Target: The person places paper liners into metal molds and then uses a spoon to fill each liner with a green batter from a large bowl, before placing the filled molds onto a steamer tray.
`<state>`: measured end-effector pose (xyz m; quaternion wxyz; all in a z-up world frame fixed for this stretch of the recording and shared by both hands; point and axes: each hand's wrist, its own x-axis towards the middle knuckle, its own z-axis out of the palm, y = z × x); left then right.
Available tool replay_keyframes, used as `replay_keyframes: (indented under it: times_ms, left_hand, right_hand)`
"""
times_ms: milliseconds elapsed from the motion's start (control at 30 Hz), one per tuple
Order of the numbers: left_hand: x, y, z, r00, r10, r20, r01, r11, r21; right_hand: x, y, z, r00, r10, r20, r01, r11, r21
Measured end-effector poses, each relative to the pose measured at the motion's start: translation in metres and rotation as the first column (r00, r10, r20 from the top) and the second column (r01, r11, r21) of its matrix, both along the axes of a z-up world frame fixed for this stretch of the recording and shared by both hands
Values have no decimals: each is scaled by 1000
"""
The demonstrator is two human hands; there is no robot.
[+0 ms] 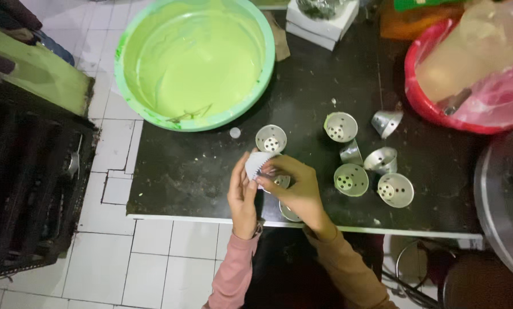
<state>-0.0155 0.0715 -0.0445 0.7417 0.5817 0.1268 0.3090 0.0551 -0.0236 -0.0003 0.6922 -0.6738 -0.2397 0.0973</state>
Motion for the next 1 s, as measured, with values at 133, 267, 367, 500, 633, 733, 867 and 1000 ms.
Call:
replay_keyframes:
  times_ms: [133,267,367,500,633,733,867,1000]
  left_hand:
    - [6,4,-1,1000,17,26,-17,1000,7]
    - [6,4,2,999,50,21,-49,998,-29]
    - [16,0,15,985,153,-82,-168,962,-216]
    - [8,26,-6,913,308,-267,-387,862,-327]
    - [-37,76,-89,864,306,-400,-330,944,9]
    - [-39,77,-89,807,365,-464,-193,906,377]
    - [-31,58,-72,850,421,-318,-74,692,718]
    - [-24,58,-71,883,432,-184,-207,710,673]
  right_hand:
    - [3,4,1,999,15,50,-14,1000,-16]
    - [5,6,-23,998,-62,21,63,997,-44]
    - [10,0,-27,997,-71,-42,70,997,-29]
    - [23,-15,-10,955,39,-294,73,929,363]
    - [72,-17,1,971,22,236,-16,999,-27]
    - [97,2,-31,742,189,643,201,852,-483]
    - [99,14,-45,653,522,549,249,536,-806]
    - [102,16,-25,730,529,432,83,560,-825]
